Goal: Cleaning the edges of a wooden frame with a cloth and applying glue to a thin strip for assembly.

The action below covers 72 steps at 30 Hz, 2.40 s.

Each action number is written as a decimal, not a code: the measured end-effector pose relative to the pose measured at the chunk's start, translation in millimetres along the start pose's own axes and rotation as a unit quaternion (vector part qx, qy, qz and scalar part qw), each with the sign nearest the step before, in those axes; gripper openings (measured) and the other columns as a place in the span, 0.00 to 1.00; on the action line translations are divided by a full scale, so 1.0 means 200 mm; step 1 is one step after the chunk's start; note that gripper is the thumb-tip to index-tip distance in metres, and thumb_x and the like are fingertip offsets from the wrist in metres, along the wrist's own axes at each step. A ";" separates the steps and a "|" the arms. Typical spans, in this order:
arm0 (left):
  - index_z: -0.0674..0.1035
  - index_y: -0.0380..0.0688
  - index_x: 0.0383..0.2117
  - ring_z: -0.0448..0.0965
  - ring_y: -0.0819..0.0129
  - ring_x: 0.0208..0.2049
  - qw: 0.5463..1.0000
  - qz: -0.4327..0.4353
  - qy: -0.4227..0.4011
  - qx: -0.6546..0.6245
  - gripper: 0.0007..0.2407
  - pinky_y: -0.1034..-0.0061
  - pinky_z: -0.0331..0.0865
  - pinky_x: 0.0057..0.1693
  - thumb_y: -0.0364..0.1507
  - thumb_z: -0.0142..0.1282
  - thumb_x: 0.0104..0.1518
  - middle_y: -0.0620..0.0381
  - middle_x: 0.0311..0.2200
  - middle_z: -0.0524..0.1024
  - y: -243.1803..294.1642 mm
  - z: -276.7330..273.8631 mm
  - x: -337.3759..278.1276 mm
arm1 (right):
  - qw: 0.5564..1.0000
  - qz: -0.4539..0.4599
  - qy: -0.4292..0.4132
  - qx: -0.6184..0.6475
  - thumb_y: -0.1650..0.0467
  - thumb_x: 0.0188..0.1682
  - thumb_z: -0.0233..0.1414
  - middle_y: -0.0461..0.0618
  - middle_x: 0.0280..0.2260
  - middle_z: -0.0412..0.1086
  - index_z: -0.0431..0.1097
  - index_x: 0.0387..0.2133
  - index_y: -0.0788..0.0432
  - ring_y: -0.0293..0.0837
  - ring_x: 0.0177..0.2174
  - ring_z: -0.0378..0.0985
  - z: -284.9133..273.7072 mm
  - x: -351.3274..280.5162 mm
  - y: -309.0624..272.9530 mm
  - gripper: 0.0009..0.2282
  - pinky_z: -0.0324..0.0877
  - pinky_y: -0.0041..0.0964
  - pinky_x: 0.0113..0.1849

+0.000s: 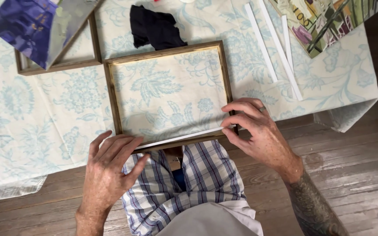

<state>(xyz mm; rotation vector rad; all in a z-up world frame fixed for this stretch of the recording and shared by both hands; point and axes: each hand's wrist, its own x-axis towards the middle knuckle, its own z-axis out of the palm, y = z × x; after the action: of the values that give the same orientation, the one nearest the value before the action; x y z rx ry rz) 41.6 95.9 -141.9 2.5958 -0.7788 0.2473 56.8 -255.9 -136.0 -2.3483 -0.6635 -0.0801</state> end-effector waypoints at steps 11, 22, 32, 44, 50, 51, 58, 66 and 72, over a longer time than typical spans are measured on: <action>0.75 0.40 0.57 0.86 0.57 0.43 0.973 0.040 -0.090 -0.209 0.14 0.62 0.79 0.52 0.24 0.46 0.66 0.48 0.49 0.81 0.29 -0.14 0.24 | 0.993 -0.108 -0.034 -0.013 0.77 0.48 0.58 0.49 0.37 0.73 0.71 0.33 0.60 0.48 0.42 0.74 -0.32 0.15 -0.27 0.04 0.69 0.43 0.47; 0.78 0.49 0.55 0.74 0.65 0.23 0.948 -0.038 -0.160 -0.273 0.13 0.67 0.68 0.33 0.30 0.48 0.66 0.58 0.37 0.81 0.26 -0.19 0.07 | 0.990 -0.112 -0.060 0.052 0.76 0.50 0.56 0.47 0.34 0.73 0.71 0.35 0.58 0.45 0.38 0.76 -0.17 0.11 -0.31 0.03 0.70 0.42 0.47; 0.84 0.48 0.45 0.86 0.62 0.34 0.987 -0.050 -0.088 -0.123 0.09 0.69 0.79 0.44 0.24 0.57 0.62 0.52 0.31 0.84 0.17 -0.06 0.19 | 0.994 0.017 0.089 0.055 0.75 0.48 0.60 0.48 0.43 0.75 0.77 0.34 0.57 0.51 0.51 0.73 0.06 -0.03 -0.03 0.03 0.72 0.48 0.49; 0.81 0.42 0.49 0.86 0.48 0.43 0.911 -0.090 -0.192 -0.355 0.10 0.57 0.83 0.48 0.26 0.50 0.66 0.42 0.40 0.84 0.29 -0.10 0.29 | 0.998 -0.034 0.001 0.053 0.73 0.48 0.60 0.47 0.34 0.76 0.75 0.36 0.55 0.49 0.45 0.76 -0.04 0.02 -0.17 0.05 0.73 0.49 0.46; 0.80 0.42 0.50 0.86 0.53 0.39 0.876 -0.070 -0.179 -0.442 0.11 0.68 0.81 0.41 0.25 0.50 0.65 0.43 0.40 0.85 0.37 -0.20 0.29 | 0.994 -0.102 -0.024 0.037 0.74 0.47 0.61 0.44 0.32 0.76 0.75 0.36 0.53 0.47 0.42 0.79 -0.14 0.10 -0.34 0.06 0.73 0.46 0.46; 0.80 0.42 0.50 0.86 0.53 0.39 0.876 -0.071 -0.178 -0.443 0.11 0.68 0.81 0.41 0.25 0.50 0.65 0.43 0.40 0.85 0.38 -0.21 0.27 | 0.994 -0.102 -0.025 0.037 0.74 0.47 0.61 0.44 0.32 0.76 0.75 0.36 0.53 0.47 0.42 0.79 -0.15 0.10 -0.35 0.06 0.73 0.46 0.46; 0.79 0.45 0.51 0.78 0.65 0.29 0.894 -0.044 -0.134 -0.426 0.11 0.73 0.73 0.34 0.24 0.51 0.64 0.53 0.36 0.83 0.43 -0.29 0.18 | 0.984 -0.122 -0.034 0.126 0.75 0.44 0.62 0.49 0.36 0.78 0.75 0.41 0.60 0.48 0.40 0.81 -0.23 0.11 -0.47 0.11 0.76 0.43 0.46; 0.78 0.48 0.53 0.63 0.73 0.19 0.895 -0.030 -0.106 -0.433 0.14 0.77 0.60 0.28 0.22 0.47 0.63 0.61 0.35 0.80 0.47 -0.32 0.14 | 0.977 -0.135 -0.055 0.158 0.74 0.47 0.60 0.48 0.35 0.77 0.75 0.38 0.60 0.47 0.39 0.82 -0.22 0.12 -0.46 0.07 0.78 0.38 0.43; 0.79 0.47 0.50 0.86 0.74 0.39 0.816 -0.112 -0.100 -0.558 0.10 0.86 0.65 0.29 0.28 0.46 0.68 0.55 0.43 0.83 0.46 -0.18 0.07 | 0.973 -0.128 -0.057 0.181 0.75 0.45 0.62 0.48 0.33 0.76 0.74 0.36 0.61 0.46 0.37 0.82 -0.21 0.16 -0.50 0.07 0.79 0.36 0.42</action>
<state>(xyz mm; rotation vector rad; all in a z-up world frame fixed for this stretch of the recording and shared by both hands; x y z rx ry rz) 0.7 35.3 -73.2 1.5427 -0.4378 -0.4519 41.2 -204.3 -36.0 -1.9194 -0.9506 0.0586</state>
